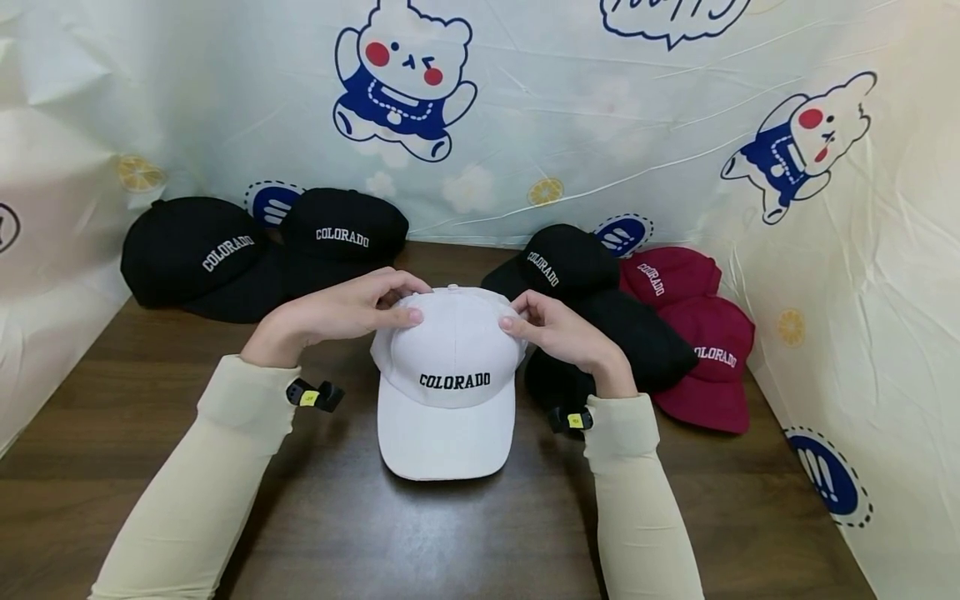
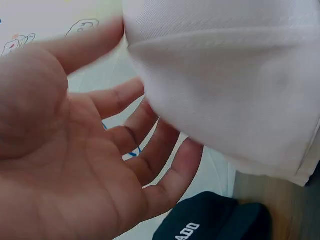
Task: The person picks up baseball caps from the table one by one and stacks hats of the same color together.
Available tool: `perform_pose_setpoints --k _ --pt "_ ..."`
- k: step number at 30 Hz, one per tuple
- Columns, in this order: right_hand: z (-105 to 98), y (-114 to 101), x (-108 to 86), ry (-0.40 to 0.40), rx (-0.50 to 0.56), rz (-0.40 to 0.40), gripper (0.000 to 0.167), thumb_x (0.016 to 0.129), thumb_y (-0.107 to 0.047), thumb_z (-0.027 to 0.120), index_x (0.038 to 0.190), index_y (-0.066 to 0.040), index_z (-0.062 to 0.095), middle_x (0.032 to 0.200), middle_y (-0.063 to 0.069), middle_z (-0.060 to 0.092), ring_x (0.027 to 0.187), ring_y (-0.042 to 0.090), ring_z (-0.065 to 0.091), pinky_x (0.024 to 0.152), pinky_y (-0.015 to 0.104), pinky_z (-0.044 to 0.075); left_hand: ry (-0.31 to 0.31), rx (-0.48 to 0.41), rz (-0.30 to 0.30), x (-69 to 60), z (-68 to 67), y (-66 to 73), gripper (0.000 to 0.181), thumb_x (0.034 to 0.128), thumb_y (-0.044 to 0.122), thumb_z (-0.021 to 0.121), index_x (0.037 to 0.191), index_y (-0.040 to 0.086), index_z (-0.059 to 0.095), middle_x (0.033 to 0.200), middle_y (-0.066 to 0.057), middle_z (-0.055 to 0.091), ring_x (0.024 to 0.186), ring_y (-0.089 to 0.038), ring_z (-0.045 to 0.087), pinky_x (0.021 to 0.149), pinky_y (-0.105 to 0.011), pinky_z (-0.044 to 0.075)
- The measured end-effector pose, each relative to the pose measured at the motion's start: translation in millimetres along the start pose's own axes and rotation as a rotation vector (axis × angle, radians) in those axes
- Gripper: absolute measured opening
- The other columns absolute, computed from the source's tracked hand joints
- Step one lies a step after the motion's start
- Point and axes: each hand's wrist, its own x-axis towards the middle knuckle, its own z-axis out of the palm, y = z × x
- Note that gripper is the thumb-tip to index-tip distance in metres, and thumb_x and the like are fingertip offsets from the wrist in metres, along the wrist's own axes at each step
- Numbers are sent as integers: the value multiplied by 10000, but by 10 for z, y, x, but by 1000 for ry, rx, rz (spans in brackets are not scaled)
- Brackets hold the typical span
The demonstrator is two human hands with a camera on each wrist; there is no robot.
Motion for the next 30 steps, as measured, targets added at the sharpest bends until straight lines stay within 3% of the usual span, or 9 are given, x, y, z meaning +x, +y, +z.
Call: perform_pose_setpoints --k 5,10,19,30 --pt "0 -25 -12 2 -40 10 292 1078 -248 642 1274 -44 567 1086 150 642 988 324 605 944 611 534 1 46 11 4 -5 -28 636 965 283 813 1494 78 525 1366 -134 433 1246 -301 407 981 -435 467" --pt "-34 -20 -33 -2 -72 12 357 1052 -272 681 1312 -65 551 1151 144 634 1017 308 608 970 601 544 20 69 34 10 11 -15 622 959 267 819 1481 73 540 1347 -141 436 1232 -310 403 927 -428 480" --pt "-13 -17 -17 40 -119 13 419 1013 -257 747 1322 -56 548 1205 144 610 1051 299 597 859 321 568 71 143 61 16 30 7 588 975 253 802 1474 51 566 1336 -160 489 1225 -331 453 942 -460 494" --pt "57 -31 12 81 -133 26 434 1012 -251 752 1313 -20 542 1206 168 589 1060 307 589 875 323 554 100 166 60 49 45 -28 554 995 263 778 1470 51 589 1310 -159 490 1217 -328 429 957 -472 443"
